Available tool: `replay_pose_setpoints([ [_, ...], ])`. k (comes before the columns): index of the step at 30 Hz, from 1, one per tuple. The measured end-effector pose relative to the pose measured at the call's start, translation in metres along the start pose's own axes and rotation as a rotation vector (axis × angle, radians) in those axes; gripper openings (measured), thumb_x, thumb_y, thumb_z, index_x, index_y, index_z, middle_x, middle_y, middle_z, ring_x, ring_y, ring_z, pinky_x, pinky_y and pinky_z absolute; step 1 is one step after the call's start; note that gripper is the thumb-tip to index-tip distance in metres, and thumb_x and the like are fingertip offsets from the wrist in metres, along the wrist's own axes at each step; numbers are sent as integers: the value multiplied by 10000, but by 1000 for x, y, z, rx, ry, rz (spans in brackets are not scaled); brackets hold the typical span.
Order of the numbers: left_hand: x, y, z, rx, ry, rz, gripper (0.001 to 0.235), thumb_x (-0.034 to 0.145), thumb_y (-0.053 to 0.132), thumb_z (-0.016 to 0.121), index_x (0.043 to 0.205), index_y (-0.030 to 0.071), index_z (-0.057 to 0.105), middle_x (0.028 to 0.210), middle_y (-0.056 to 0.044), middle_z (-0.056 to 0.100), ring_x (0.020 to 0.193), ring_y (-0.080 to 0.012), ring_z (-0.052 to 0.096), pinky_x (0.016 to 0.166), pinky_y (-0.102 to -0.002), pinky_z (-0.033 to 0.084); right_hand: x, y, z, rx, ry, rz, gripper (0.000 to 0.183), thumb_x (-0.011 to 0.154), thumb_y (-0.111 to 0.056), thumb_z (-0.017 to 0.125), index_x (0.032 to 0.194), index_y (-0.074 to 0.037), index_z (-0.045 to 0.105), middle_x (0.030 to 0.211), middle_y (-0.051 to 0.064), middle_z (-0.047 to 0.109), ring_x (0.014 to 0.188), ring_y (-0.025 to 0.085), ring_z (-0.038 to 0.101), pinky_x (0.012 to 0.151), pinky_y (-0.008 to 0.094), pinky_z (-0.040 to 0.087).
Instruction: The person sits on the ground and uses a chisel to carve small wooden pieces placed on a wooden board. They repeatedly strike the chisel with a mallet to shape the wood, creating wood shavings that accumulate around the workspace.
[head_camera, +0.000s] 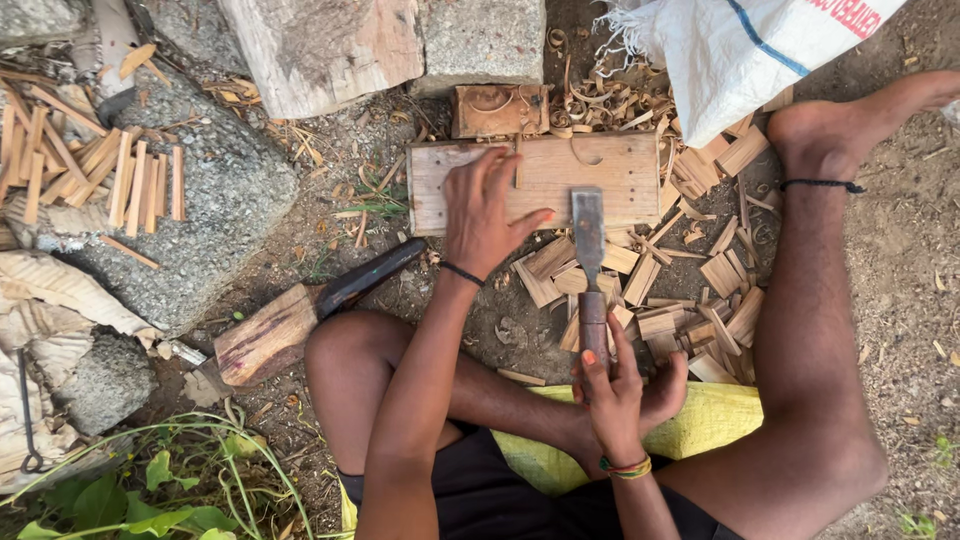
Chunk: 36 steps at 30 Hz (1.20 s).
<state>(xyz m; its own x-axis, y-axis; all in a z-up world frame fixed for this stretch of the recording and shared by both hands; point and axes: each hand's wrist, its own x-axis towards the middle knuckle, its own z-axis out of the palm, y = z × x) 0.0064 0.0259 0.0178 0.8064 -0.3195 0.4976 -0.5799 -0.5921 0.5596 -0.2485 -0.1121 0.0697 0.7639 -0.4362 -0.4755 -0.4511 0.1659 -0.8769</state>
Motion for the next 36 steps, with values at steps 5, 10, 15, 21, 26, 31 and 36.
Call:
replay_pose_setpoints([
  [5, 3, 45, 17, -368, -199, 239, 650, 865, 540, 808, 1332, 152, 575, 1075, -72, 710, 1060, -245, 672, 1024, -465, 479, 1, 0, 8, 37, -59, 43, 674, 981, -184, 576, 1599, -103, 321, 721, 58, 642, 480, 87, 511, 429, 235, 404],
  [10, -4, 72, 27, -457, -278, 359, 471, 910, 532, 693, 1105, 104, 707, 661, -8, 672, 654, -189, 676, 776, -400, 535, 2, -3, 13, -12, -100, 18, 662, 996, -191, 580, 1596, -61, 333, 729, 65, 645, 487, 83, 519, 434, 241, 420],
  [15, -6, 63, 23, -366, -315, 325, 432, 922, 474, 734, 684, 121, 659, 588, -33, 634, 559, -238, 648, 626, -406, 511, 3, -2, 16, -69, -133, -17, 636, 1006, -205, 585, 1587, -52, 378, 726, 69, 649, 480, 76, 506, 433, 237, 424],
  [21, -7, 58, 23, -354, -298, 274, 404, 923, 450, 730, 696, 121, 671, 531, -60, 593, 511, -258, 623, 570, -423, 505, 4, 1, 23, -53, -141, -4, 619, 1010, -206, 573, 1582, -62, 387, 737, 51, 652, 479, 70, 507, 435, 228, 427],
  [26, -7, 58, 28, -383, -407, 180, 458, 945, 489, 702, 668, 127, 663, 507, -64, 586, 470, -249, 609, 537, -423, 489, 6, -1, 16, -103, -146, -18, 599, 1020, -206, 552, 1580, -69, 392, 729, 45, 652, 476, 68, 513, 430, 230, 439],
  [31, -3, 58, 25, -347, -379, 185, 534, 924, 569, 660, 629, 124, 636, 480, -65, 564, 461, -256, 601, 526, -425, 485, 4, -1, 26, -113, -136, -43, 587, 1040, -212, 521, 1592, -67, 382, 746, 35, 632, 508, 68, 502, 452, 235, 437],
  [36, 1, 52, 23, -354, -473, 150, 553, 926, 566, 654, 592, 126, 621, 481, -84, 565, 467, -282, 616, 512, -452, 485, 3, 1, 38, -182, -112, -12, 610, 1041, -229, 499, 1607, -79, 330, 722, 36, 621, 520, 80, 516, 463, 247, 454],
])
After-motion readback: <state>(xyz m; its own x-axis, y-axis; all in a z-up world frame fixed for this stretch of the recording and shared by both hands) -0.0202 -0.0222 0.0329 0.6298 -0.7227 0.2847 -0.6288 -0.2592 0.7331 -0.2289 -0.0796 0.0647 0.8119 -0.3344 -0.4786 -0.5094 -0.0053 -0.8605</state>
